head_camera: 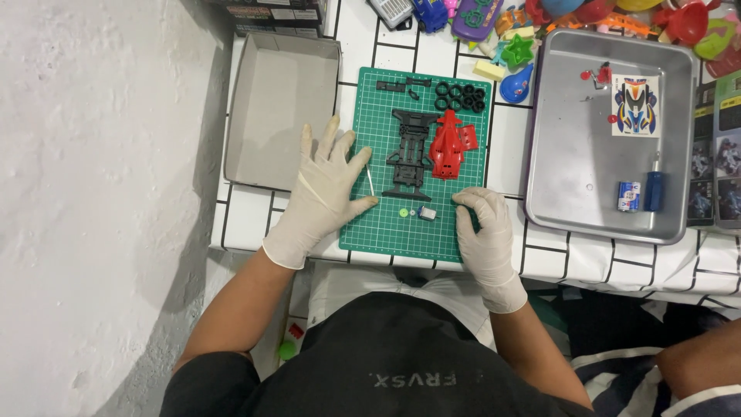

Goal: Assembling a plastic model toy car by precisely placing and fitting small components onto the chassis.

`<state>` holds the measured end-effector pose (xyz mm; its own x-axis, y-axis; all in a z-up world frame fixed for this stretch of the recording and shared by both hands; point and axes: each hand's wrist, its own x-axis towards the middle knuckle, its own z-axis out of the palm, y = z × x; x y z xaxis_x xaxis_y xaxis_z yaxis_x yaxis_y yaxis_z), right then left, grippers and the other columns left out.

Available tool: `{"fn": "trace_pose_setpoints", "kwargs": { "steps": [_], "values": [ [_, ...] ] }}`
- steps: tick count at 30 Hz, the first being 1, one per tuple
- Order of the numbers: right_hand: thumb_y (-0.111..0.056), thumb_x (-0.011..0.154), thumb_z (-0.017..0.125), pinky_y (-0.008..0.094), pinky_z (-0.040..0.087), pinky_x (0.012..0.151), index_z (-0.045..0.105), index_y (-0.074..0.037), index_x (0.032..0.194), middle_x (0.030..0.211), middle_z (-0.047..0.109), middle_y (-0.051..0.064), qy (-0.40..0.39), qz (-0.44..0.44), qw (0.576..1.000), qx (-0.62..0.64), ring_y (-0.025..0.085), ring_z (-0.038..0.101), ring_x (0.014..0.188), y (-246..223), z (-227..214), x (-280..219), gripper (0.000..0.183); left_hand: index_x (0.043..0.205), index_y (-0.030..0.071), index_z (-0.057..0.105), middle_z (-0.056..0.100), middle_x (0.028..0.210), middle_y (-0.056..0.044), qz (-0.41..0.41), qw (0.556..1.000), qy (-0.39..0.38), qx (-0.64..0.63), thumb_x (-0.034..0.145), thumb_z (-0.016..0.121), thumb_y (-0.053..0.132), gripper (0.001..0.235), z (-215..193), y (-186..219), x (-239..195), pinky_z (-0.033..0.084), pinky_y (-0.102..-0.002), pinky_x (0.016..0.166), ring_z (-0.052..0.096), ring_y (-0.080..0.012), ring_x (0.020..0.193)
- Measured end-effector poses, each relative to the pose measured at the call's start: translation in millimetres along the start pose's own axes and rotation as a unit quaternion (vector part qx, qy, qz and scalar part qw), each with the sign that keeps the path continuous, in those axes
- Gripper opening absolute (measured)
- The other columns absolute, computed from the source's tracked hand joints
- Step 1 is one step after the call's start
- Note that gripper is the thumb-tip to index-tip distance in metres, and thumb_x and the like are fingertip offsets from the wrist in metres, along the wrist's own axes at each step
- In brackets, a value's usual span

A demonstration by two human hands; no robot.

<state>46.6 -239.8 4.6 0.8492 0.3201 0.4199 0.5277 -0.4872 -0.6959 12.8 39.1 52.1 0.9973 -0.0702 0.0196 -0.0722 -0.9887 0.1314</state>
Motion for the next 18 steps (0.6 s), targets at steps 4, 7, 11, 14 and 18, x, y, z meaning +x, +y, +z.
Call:
{"fn": "trace_pose_setpoints", "kwargs": {
  "steps": [4, 7, 11, 14, 18],
  "values": [
    [0.009, 0.092, 0.068, 0.040, 0.049, 0.096, 0.072, -0.009, 0.105, 0.106, 0.066, 0.006, -0.002, 0.006, 1.000, -0.003, 0.028, 0.065, 0.107, 0.1, 0.7, 0.1, 0.023, 0.136, 0.021, 0.058, 0.048, 0.148, -0.012, -0.001, 1.000, 0.004, 0.031, 0.082, 0.075, 0.061, 0.069, 3.1, 2.3, 1.7, -0.002, -0.065, 0.122, 0.016, -0.0367, 0.155],
    [0.009, 0.092, 0.068, 0.040, 0.049, 0.096, 0.072, -0.009, 0.105, 0.105, 0.066, 0.005, -0.002, 0.010, 1.000, -0.004, 0.027, 0.065, 0.106, -1.2, 0.8, 0.5, 0.023, 0.133, 0.022, 0.059, 0.049, 0.147, -0.012, -0.005, 0.999, 0.006, 0.033, 0.082, 0.075, 0.060, 0.066, 6.8, -0.3, 2.0, -0.001, -0.066, 0.122, 0.017, -0.0357, 0.155],
    [0.009, 0.092, 0.069, 0.040, 0.049, 0.096, 0.072, -0.009, 0.105, 0.106, 0.066, 0.006, 0.000, 0.016, 1.000, -0.002, 0.028, 0.065, 0.106, -2.1, 0.7, -0.2, 0.023, 0.132, 0.023, 0.059, 0.050, 0.146, -0.011, -0.014, 1.000, 0.004, 0.027, 0.083, 0.076, 0.058, 0.063, 8.5, -2.3, 1.4, -0.003, -0.065, 0.122, 0.018, -0.0343, 0.155],
    [0.008, 0.092, 0.069, 0.040, 0.049, 0.096, 0.072, -0.010, 0.105, 0.106, 0.066, 0.005, 0.003, 0.001, 1.000, -0.007, 0.028, 0.065, 0.107, 0.6, 1.6, -0.8, 0.023, 0.135, 0.024, 0.058, 0.050, 0.145, -0.011, -0.011, 0.999, 0.011, 0.032, 0.081, 0.077, 0.058, 0.066, 9.9, -2.8, 1.1, -0.002, -0.065, 0.122, 0.019, -0.0339, 0.155],
    [0.009, 0.091, 0.069, 0.041, 0.049, 0.096, 0.072, -0.010, 0.105, 0.105, 0.066, 0.005, 0.003, 0.001, 1.000, -0.004, 0.028, 0.065, 0.106, 1.3, 1.8, -1.3, 0.023, 0.134, 0.027, 0.059, 0.050, 0.146, -0.009, -0.011, 0.999, 0.003, 0.045, 0.082, 0.075, 0.060, 0.064, 9.3, -2.7, 1.3, -0.001, -0.065, 0.123, 0.018, -0.0328, 0.155]
  ]
}}
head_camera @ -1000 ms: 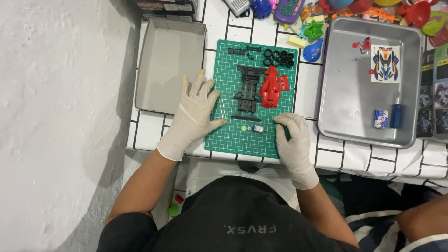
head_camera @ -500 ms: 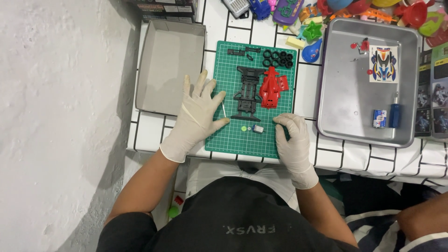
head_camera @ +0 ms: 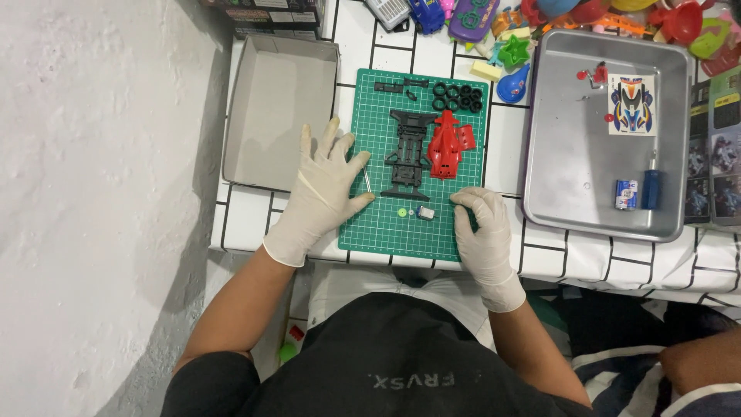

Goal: Assembling a plastic model toy car by precisely placing and fitting small components onto the chassis.

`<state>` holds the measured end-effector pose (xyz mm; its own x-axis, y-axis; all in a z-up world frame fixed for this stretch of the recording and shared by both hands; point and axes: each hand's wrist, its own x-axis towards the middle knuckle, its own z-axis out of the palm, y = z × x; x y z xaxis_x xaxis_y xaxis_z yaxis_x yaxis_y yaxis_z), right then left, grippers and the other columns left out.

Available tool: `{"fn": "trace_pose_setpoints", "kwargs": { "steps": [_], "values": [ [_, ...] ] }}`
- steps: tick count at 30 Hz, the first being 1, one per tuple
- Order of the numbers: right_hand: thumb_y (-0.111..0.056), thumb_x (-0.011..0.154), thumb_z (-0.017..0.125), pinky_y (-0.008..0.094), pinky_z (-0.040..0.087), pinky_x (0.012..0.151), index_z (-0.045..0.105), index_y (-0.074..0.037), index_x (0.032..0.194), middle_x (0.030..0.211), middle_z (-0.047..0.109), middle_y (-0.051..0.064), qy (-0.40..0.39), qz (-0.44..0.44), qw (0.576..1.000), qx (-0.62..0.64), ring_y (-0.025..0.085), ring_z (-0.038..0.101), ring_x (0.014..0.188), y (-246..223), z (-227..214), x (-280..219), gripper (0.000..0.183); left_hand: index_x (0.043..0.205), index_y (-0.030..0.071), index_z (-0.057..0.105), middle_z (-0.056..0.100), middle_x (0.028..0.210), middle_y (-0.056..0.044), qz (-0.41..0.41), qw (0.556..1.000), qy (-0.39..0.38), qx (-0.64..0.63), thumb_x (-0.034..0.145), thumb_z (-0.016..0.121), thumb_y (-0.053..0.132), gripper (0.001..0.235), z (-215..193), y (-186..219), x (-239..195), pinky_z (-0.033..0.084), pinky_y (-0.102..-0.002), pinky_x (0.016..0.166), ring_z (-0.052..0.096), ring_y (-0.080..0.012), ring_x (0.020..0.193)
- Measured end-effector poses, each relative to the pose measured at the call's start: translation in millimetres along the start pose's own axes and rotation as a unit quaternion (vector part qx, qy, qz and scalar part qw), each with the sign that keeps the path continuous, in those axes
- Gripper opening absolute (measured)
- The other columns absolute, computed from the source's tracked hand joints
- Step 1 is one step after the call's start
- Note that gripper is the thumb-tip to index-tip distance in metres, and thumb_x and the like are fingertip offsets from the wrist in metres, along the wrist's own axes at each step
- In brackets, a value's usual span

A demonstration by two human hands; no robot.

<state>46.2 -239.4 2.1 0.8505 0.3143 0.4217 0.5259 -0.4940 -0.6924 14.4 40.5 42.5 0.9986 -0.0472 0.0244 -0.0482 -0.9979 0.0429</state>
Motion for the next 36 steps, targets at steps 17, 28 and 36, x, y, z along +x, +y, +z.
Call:
{"fn": "trace_pose_setpoints", "kwargs": {
  "steps": [17, 28, 36],
  "values": [
    [0.011, 0.093, 0.061, 0.041, 0.052, 0.090, 0.072, -0.009, 0.098, 0.096, 0.069, 0.006, 0.100, -0.105, 0.989, 0.000, 0.029, 0.066, 0.094, 5, -50, 26, 0.024, 0.132, 0.024, 0.062, 0.054, 0.145, -0.010, 0.004, 1.000, 0.012, -0.009, 0.078, 0.079, 0.056, 0.065, -4, -1, -1, 0.002, -0.066, 0.124, 0.025, -0.0336, 0.155],
    [-0.017, 0.096, 0.073, 0.052, 0.046, 0.090, 0.077, -0.012, 0.122, 0.119, 0.067, 0.023, -0.028, 0.047, 0.950, -0.309, 0.042, 0.058, 0.109, 228, -132, 178, 0.027, 0.120, 0.010, 0.061, 0.060, 0.123, -0.012, 0.102, 0.945, 0.284, -0.122, 0.089, 0.072, 0.024, 0.035, 3, 26, -26, 0.037, -0.064, 0.108, 0.054, -0.0406, 0.127],
    [-0.028, 0.093, 0.072, 0.050, 0.045, 0.089, 0.082, -0.023, 0.110, 0.116, 0.060, 0.018, -0.073, 0.037, 0.926, -0.369, 0.041, 0.052, 0.104, 272, -107, 216, 0.021, 0.117, 0.008, 0.063, 0.060, 0.117, -0.012, 0.079, 0.899, 0.382, -0.196, 0.091, 0.064, 0.008, 0.026, 31, 29, -36, 0.045, -0.058, 0.104, 0.054, -0.0391, 0.119]
  ]
}}
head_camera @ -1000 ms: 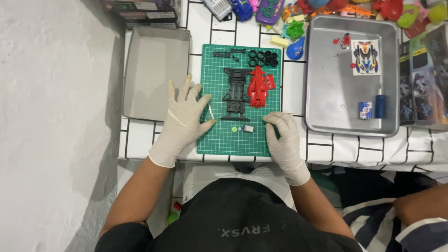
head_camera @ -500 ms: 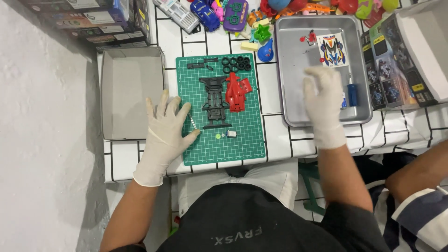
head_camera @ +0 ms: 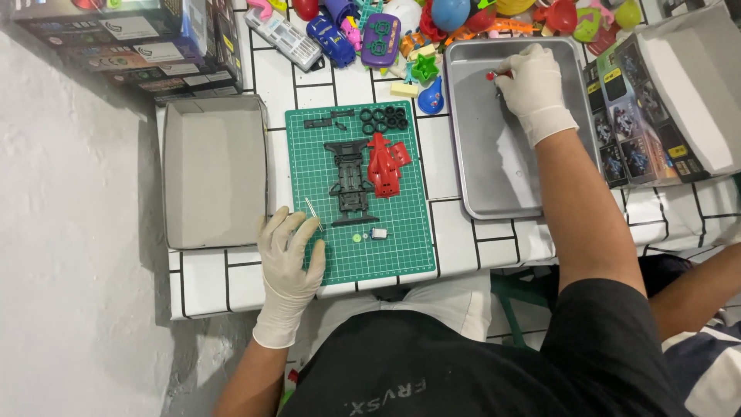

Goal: Assembling a plastic model toy car by precisely placing and fitting small components onto the chassis.

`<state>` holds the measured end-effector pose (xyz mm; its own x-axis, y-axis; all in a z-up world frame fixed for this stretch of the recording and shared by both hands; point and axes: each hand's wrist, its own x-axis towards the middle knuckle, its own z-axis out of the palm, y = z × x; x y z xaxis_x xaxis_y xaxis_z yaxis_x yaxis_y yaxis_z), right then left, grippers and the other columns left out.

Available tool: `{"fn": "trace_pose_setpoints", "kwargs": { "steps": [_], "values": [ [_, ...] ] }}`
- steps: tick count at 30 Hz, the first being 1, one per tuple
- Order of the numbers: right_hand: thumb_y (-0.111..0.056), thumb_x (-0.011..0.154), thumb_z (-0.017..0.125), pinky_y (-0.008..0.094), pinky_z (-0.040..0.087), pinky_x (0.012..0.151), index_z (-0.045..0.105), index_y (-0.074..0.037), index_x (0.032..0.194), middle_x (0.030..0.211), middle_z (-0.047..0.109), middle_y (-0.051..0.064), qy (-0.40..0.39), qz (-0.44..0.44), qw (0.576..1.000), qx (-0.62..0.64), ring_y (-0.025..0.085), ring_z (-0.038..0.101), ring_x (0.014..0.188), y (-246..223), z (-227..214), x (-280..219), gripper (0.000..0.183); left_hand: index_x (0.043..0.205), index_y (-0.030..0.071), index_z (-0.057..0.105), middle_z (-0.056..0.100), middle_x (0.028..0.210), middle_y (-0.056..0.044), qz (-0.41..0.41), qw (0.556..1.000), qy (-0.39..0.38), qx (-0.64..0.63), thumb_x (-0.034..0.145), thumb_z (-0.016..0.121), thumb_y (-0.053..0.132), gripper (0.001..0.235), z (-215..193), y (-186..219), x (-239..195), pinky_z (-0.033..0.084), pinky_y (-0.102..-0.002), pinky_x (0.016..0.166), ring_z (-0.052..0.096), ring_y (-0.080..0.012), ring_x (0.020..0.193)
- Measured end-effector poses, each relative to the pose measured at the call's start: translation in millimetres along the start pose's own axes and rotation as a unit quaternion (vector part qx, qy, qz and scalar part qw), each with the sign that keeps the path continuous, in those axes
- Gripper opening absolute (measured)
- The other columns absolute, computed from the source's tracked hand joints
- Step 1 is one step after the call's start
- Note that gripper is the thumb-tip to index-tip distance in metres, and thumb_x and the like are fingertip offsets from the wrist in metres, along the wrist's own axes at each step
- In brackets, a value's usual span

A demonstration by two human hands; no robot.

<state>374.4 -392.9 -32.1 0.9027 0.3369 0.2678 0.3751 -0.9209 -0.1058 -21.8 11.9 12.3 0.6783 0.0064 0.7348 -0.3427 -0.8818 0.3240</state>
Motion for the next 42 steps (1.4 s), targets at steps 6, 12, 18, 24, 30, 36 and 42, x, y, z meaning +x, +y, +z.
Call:
{"fn": "trace_pose_setpoints", "kwargs": {
  "steps": [6, 12, 18, 24, 30, 36, 42],
  "values": [
    [-0.021, 0.092, 0.076, 0.052, 0.050, 0.081, 0.080, -0.016, 0.096, 0.115, 0.056, 0.016, -0.018, 0.010, 0.999, 0.026, 0.041, 0.052, 0.110, 3, 8, 4, 0.007, 0.113, 0.006, 0.063, 0.062, 0.110, -0.012, 0.010, 1.000, 0.014, -0.011, 0.090, 0.060, 0.005, 0.023, -1, 1, 5, 0.043, -0.055, 0.098, 0.055, -0.0356, 0.114],
    [-0.019, 0.090, 0.070, 0.049, 0.047, 0.086, 0.078, -0.018, 0.085, 0.110, 0.061, 0.014, 0.006, 0.002, 1.000, -0.029, 0.040, 0.055, 0.098, 6, 18, 4, 0.009, 0.112, 0.007, 0.063, 0.063, 0.109, -0.011, 0.014, 1.000, 0.015, -0.017, 0.091, 0.059, 0.004, 0.021, -1, 0, 5, 0.043, -0.055, 0.100, 0.056, -0.0359, 0.112],
    [-0.009, 0.090, 0.058, 0.045, 0.048, 0.088, 0.080, -0.010, 0.094, 0.105, 0.055, 0.014, 0.019, 0.030, 0.998, 0.044, 0.038, 0.052, 0.099, 10, 7, 2, 0.022, 0.110, 0.005, 0.066, 0.063, 0.108, -0.012, 0.026, 0.999, 0.029, -0.021, 0.090, 0.059, 0.002, 0.021, -2, 0, 6, 0.043, -0.056, 0.100, 0.058, -0.0360, 0.109],
    [-0.029, 0.101, 0.070, 0.034, 0.046, 0.070, 0.073, -0.013, 0.102, 0.084, 0.063, -0.001, -0.092, 0.186, 0.939, 0.274, 0.013, 0.053, 0.075, -41, -92, -24, 0.017, 0.110, 0.006, 0.066, 0.065, 0.108, -0.012, 0.028, 0.999, 0.031, -0.020, 0.093, 0.058, 0.005, 0.019, -3, 0, 6, 0.044, -0.056, 0.099, 0.058, -0.0356, 0.109],
    [-0.025, 0.097, 0.055, 0.017, 0.047, 0.087, 0.065, -0.022, 0.089, 0.101, 0.069, -0.009, -0.132, 0.211, 0.885, 0.393, 0.001, 0.060, 0.094, -90, -146, -45, 0.012, 0.109, 0.005, 0.065, 0.063, 0.107, -0.012, 0.041, 0.998, 0.027, -0.035, 0.093, 0.057, 0.002, 0.018, -4, 0, 9, 0.045, -0.052, 0.093, 0.059, -0.0355, 0.104],
    [-0.021, 0.100, 0.071, 0.024, 0.050, 0.083, 0.071, -0.011, 0.102, 0.097, 0.071, 0.003, -0.141, 0.126, 0.694, 0.695, 0.012, 0.065, 0.092, -122, -137, -69, 0.010, 0.110, 0.008, 0.066, 0.065, 0.110, -0.009, 0.011, 1.000, 0.010, -0.017, 0.092, 0.061, 0.003, 0.019, -2, 1, -1, 0.040, -0.056, 0.110, 0.060, -0.0329, 0.113],
    [-0.019, 0.100, 0.069, 0.024, 0.052, 0.086, 0.067, -0.009, 0.102, 0.097, 0.069, 0.004, -0.223, 0.057, 0.735, 0.638, 0.013, 0.064, 0.091, -189, -145, -96, 0.011, 0.106, 0.007, 0.067, 0.065, 0.107, -0.009, 0.007, 0.999, 0.011, -0.035, 0.095, 0.058, 0.006, 0.014, -6, 5, 1, 0.044, -0.054, 0.103, 0.058, -0.0322, 0.111]
  ]
}}
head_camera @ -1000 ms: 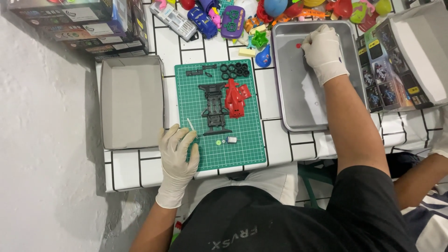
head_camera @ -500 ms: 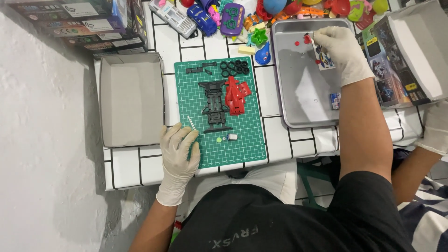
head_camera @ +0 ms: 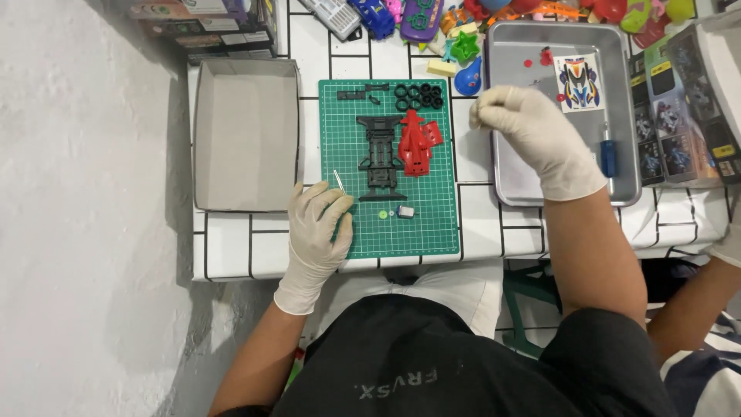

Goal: Assembling a plastic model toy car by precisely placing and fitting small components onto the chassis.

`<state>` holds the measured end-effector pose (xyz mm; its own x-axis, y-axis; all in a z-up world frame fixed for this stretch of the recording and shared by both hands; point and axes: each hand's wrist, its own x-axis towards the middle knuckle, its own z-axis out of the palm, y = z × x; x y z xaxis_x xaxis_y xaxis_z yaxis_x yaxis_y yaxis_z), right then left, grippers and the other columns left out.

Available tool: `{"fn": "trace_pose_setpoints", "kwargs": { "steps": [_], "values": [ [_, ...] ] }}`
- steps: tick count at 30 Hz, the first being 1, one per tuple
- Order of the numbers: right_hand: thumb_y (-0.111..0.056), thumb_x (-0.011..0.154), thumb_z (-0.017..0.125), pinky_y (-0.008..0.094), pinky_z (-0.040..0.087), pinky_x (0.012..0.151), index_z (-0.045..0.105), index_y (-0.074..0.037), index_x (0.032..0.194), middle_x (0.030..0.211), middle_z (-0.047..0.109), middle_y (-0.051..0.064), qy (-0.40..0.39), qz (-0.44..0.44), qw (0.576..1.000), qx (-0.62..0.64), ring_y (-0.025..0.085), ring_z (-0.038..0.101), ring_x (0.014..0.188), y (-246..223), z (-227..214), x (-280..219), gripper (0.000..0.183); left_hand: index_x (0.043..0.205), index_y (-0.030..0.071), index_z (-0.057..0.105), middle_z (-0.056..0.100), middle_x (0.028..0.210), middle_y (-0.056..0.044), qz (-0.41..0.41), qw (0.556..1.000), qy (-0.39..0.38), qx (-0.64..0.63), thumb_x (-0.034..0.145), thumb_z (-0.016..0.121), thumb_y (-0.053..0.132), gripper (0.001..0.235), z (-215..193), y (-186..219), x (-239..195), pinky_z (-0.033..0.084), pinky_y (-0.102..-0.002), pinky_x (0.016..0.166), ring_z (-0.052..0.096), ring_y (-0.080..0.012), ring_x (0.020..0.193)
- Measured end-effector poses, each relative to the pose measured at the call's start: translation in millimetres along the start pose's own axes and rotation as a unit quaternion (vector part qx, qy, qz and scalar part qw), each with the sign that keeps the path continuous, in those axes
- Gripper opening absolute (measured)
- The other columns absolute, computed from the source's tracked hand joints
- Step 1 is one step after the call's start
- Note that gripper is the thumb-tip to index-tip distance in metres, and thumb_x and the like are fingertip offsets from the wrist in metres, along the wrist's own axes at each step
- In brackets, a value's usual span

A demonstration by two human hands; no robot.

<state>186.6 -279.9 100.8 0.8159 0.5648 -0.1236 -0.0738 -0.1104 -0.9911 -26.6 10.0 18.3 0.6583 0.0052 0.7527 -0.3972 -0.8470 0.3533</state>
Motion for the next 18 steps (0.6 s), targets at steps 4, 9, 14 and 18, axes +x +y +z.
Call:
{"fn": "trace_pose_setpoints", "kwargs": {
  "steps": [4, 9, 14, 18],
  "values": [
    [-0.009, 0.098, 0.072, 0.035, 0.055, 0.084, 0.073, -0.007, 0.107, 0.098, 0.073, 0.013, 0.034, 0.035, 0.990, -0.130, 0.023, 0.071, 0.090, 16, 44, -5, 0.010, 0.116, 0.016, 0.067, 0.058, 0.114, 0.000, -0.072, 0.996, -0.045, 0.010, 0.097, 0.062, 0.020, 0.021, 20, -16, -29, 0.026, -0.055, 0.122, 0.053, -0.0201, 0.123],
    [-0.008, 0.094, 0.074, 0.039, 0.055, 0.088, 0.075, -0.006, 0.106, 0.097, 0.074, 0.012, -0.015, 0.050, 0.986, -0.159, 0.024, 0.070, 0.091, 19, 87, -23, 0.013, 0.114, 0.014, 0.066, 0.057, 0.110, -0.001, -0.072, 0.996, -0.048, 0.004, 0.097, 0.063, 0.017, 0.017, 8, -2, -12, 0.029, -0.053, 0.120, 0.055, -0.0192, 0.118],
    [-0.012, 0.095, 0.074, 0.035, 0.054, 0.090, 0.075, -0.009, 0.106, 0.097, 0.073, 0.007, -0.018, 0.093, 0.988, -0.124, 0.018, 0.066, 0.092, 28, 109, -35, 0.012, 0.114, 0.008, 0.068, 0.059, 0.108, -0.003, -0.078, 0.995, -0.044, -0.051, 0.101, 0.062, 0.014, 0.016, -3, 6, -1, 0.035, -0.048, 0.116, 0.055, -0.0179, 0.113],
    [-0.014, 0.095, 0.074, 0.034, 0.055, 0.090, 0.075, -0.010, 0.105, 0.097, 0.073, 0.005, -0.018, 0.092, 0.988, -0.121, 0.016, 0.066, 0.093, 35, 122, -44, 0.011, 0.115, 0.010, 0.067, 0.059, 0.106, -0.004, -0.043, 0.998, -0.023, -0.028, 0.099, 0.066, 0.015, 0.017, 14, -7, -16, 0.037, -0.052, 0.113, 0.057, -0.0209, 0.112]
  ]
}}
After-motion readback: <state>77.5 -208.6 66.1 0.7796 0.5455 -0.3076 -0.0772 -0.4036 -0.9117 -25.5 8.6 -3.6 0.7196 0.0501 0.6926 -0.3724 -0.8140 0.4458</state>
